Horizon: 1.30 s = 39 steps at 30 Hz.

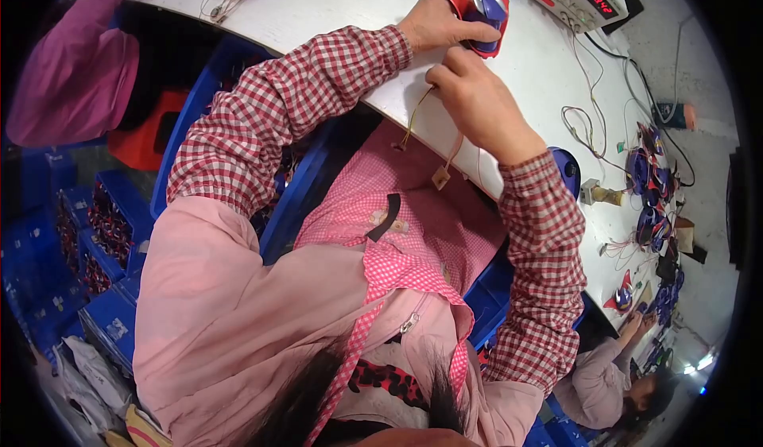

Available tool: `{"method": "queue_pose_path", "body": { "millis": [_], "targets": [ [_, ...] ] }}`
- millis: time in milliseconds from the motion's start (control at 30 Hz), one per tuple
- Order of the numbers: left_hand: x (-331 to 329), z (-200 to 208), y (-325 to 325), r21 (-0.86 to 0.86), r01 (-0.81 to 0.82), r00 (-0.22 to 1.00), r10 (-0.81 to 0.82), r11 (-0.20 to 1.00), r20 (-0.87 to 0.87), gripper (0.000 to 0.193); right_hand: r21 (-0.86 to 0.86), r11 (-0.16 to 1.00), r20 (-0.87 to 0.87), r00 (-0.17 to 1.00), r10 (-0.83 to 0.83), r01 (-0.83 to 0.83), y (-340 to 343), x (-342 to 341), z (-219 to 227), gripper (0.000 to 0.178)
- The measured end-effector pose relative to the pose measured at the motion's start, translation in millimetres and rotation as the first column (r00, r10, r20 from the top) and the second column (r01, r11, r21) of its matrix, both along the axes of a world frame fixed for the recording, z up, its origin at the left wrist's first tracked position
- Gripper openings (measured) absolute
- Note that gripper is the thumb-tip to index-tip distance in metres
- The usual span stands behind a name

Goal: Assembling electronic toy components, including wiring and housing parts.

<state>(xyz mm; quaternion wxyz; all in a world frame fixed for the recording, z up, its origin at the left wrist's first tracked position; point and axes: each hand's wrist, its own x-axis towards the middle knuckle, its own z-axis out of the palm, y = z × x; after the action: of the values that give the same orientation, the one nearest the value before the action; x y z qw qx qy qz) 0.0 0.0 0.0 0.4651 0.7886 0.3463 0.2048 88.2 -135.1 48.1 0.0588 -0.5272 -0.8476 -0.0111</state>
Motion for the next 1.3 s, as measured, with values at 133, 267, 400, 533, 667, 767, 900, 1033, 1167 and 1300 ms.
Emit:
{"method": "queue_pose_path", "body": {
  "millis": [133, 267, 400, 533, 667, 767, 900, 1033, 1167, 1300],
  "targets": [
    [-5, 17, -7, -0.235, 0.210, 0.840, -0.053, 0.949, 0.540, 0.036, 0.035, 0.999, -0.473, 0.880, 0.046, -0.033, -14, 10, 41, 0.018],
    [3, 50, -19, -0.506, 0.460, 0.710, 0.040, 0.730, 0.703, 0.036, 0.058, 0.996, -0.616, 0.788, -0.013, 0.061, -43, 26, 78, 0.014],
    [16, 68, -37, -0.444, 0.595, 0.635, -0.054, 0.670, 0.771, 0.031, 0.070, 0.981, -0.757, 0.650, -0.068, 0.184, -76, 40, 91, 0.012],
    [32, 71, -60, -0.488, 0.656, 0.639, -0.080, 0.576, 0.765, 0.023, -0.113, 0.909, -0.881, 0.383, -0.279, 0.402, -111, 60, 86, 0.012],
    [56, 45, -87, -0.506, 0.629, 0.658, -0.058, 0.590, 0.751, 0.034, -0.315, 0.767, -0.870, 0.153, -0.469, 0.559, -145, 94, 54, 0.015],
    [73, 35, -103, -0.306, 0.672, 0.637, -0.315, 0.675, 0.704, 0.037, -0.352, 0.664, -0.838, 0.093, -0.537, 0.660, -162, 123, 18, 0.018],
    [80, 25, -128, -0.287, 0.701, 0.663, -0.449, 0.653, 0.599, 0.035, -0.036, 0.571, -0.641, 0.420, -0.643, 0.820, -177, 139, -24, 0.022],
    [84, -8, -121, 0.217, 0.570, 0.710, -0.608, 0.793, 0.357, 0.048, -0.137, 0.495, -0.639, 0.306, -0.706, 0.858, -164, 123, -42, 0.022],
    [98, -18, -141, 0.402, 0.390, 0.742, -0.541, 0.828, 0.396, 0.061, -0.180, 0.562, -0.864, 0.143, -0.483, 0.808, -176, 132, -60, 0.032],
    [72, 20, -138, 0.620, 0.238, 0.745, -0.550, 0.748, 0.377, 0.055, -0.109, 0.640, -0.920, 0.166, -0.354, 0.761, -170, 122, -22, 0.033]
  ]
}}
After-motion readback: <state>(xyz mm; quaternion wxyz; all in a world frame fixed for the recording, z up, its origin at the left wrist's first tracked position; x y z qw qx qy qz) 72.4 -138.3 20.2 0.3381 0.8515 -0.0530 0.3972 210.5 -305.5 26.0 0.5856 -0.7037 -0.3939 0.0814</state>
